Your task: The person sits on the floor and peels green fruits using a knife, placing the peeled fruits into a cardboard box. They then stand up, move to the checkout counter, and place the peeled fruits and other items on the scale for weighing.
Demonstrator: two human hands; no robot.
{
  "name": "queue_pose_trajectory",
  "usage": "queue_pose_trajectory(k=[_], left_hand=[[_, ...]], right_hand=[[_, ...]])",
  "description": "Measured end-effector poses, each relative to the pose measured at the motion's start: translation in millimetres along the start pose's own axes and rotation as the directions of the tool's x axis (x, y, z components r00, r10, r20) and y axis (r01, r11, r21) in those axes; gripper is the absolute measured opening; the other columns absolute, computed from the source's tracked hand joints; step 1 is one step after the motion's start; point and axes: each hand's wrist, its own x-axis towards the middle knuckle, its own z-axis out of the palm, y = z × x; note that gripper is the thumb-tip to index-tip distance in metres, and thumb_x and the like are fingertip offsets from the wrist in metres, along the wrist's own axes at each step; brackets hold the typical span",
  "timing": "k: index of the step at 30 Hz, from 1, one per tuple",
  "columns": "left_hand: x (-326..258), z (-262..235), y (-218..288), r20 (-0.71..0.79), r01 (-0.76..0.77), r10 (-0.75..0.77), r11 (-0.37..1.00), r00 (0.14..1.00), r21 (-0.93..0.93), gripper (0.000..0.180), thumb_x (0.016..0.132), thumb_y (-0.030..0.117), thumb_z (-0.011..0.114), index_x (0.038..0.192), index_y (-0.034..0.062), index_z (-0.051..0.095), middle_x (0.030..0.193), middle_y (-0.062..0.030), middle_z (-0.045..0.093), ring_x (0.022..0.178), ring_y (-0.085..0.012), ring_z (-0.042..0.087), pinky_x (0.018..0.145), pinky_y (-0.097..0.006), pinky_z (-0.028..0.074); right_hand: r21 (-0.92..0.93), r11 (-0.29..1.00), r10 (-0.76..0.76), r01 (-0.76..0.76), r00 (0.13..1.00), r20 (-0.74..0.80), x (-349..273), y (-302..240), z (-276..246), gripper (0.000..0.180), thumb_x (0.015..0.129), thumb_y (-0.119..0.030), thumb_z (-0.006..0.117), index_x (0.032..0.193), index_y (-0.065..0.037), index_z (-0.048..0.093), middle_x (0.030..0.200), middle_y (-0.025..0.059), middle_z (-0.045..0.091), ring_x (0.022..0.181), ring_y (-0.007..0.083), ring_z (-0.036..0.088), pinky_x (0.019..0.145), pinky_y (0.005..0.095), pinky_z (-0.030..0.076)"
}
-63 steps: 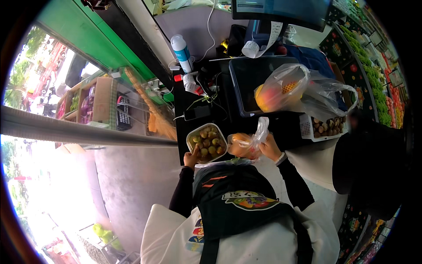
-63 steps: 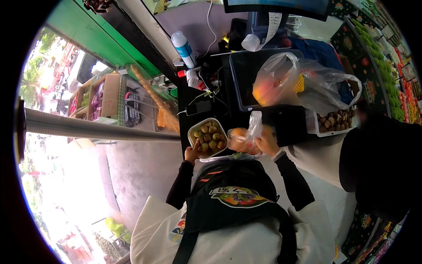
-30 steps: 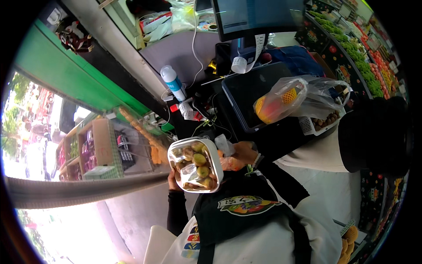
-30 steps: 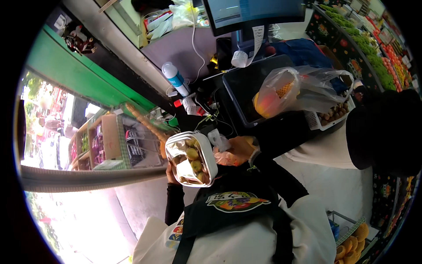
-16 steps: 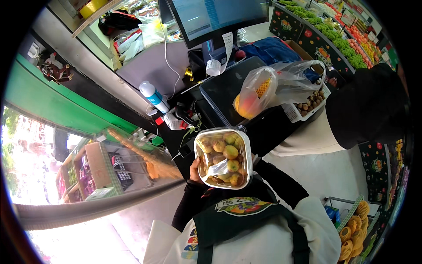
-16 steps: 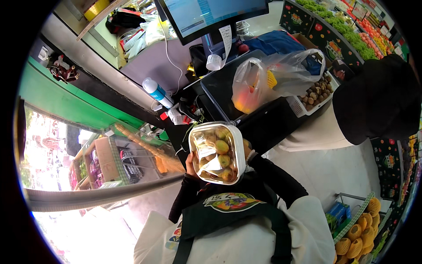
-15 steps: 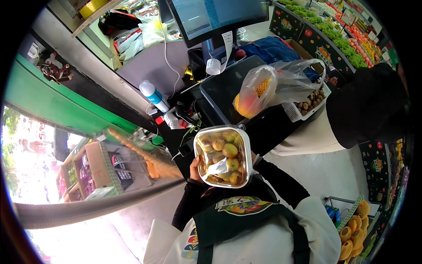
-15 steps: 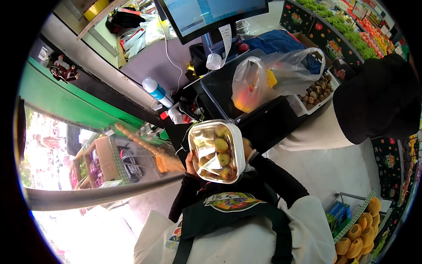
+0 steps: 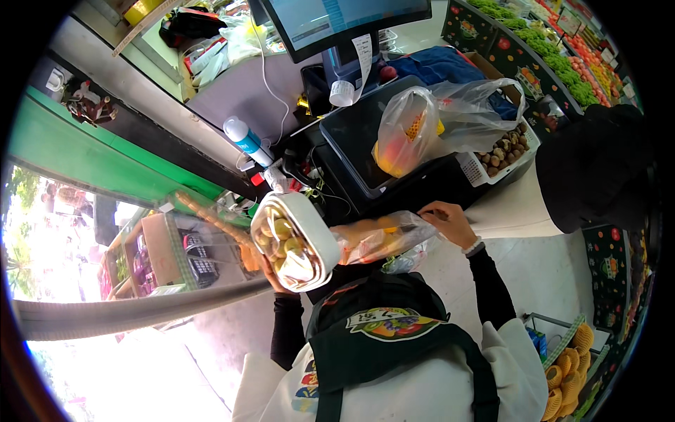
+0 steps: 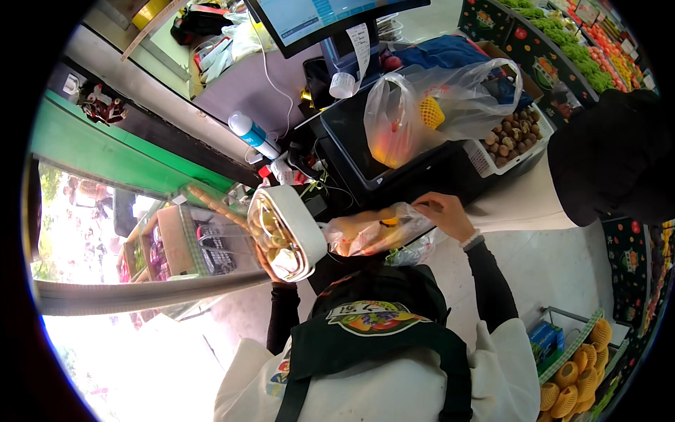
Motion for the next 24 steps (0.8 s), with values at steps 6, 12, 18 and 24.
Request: queue_pose_trajectory(k=[6,12,18,24], left_hand=[[-15.8,13.1,4.4,0.01,-0.086,0.085,0.993,0.996,0.076,0.075,0.086,0.062,0.047,0.139,0.0083,0.039,0.131,-0.0128,0.052,0.112,-0.0318,0.056,0.093,-0.046,0.049],[-14.3,29.0,2.3,-0.01,0.009,-0.008,0.988,1.0,0.154,0.074,0.088,0.058,0.047,0.143,0.0113,0.032,0.137,-0.0139,0.046,0.12,-0.0325,0.051,0.1,-0.046,0.044],[-13.5,43.2,26.6,0.263,0.031,-0.084,0.98,0.961,0.199,0.059,0.096,0.047,0.044,0.138,0.0067,0.039,0.135,-0.0116,0.049,0.121,-0.0275,0.049,0.103,-0.043,0.04],[-7.6,105.5,22.3,0.14,0.028,-0.094,0.912,0.986,0.41,0.062,0.098,0.056,0.027,0.126,0.0046,0.047,0.112,-0.0087,0.06,0.101,-0.017,0.057,0.085,-0.029,0.047]], right_hand=[[-0.58,0.665,-0.506,0.471,0.855,0.113,1.3,-57.8,3.5,0.025,0.079,-0.015,0.07,0.101,-0.003,0.068,0.092,0.0098,0.063,0.081,0.0227,0.057,0.071,0.0332,0.045],[0.431,0.901,-0.222,0.057,0.913,0.342,17.9,-127.1,88.8,0.095,0.078,-0.035,0.076,0.144,0.001,0.018,0.133,0.0189,0.042,0.118,0.0273,0.049,0.102,0.037,0.039],[0.773,0.508,-0.118,-0.38,0.858,0.5,23.0,-115.0,112.5,0.073,0.084,-0.019,0.07,0.138,0.001,0.026,0.129,0.0178,0.046,0.119,0.0264,0.05,0.1,0.0385,0.045],[0.797,-0.091,-0.061,-0.597,0.802,0.594,13.8,-51.8,104.6,0.055,0.091,-0.021,0.06,0.133,0.001,0.033,0.127,0.0195,0.051,0.113,0.03,0.058,0.094,0.0429,0.053]])
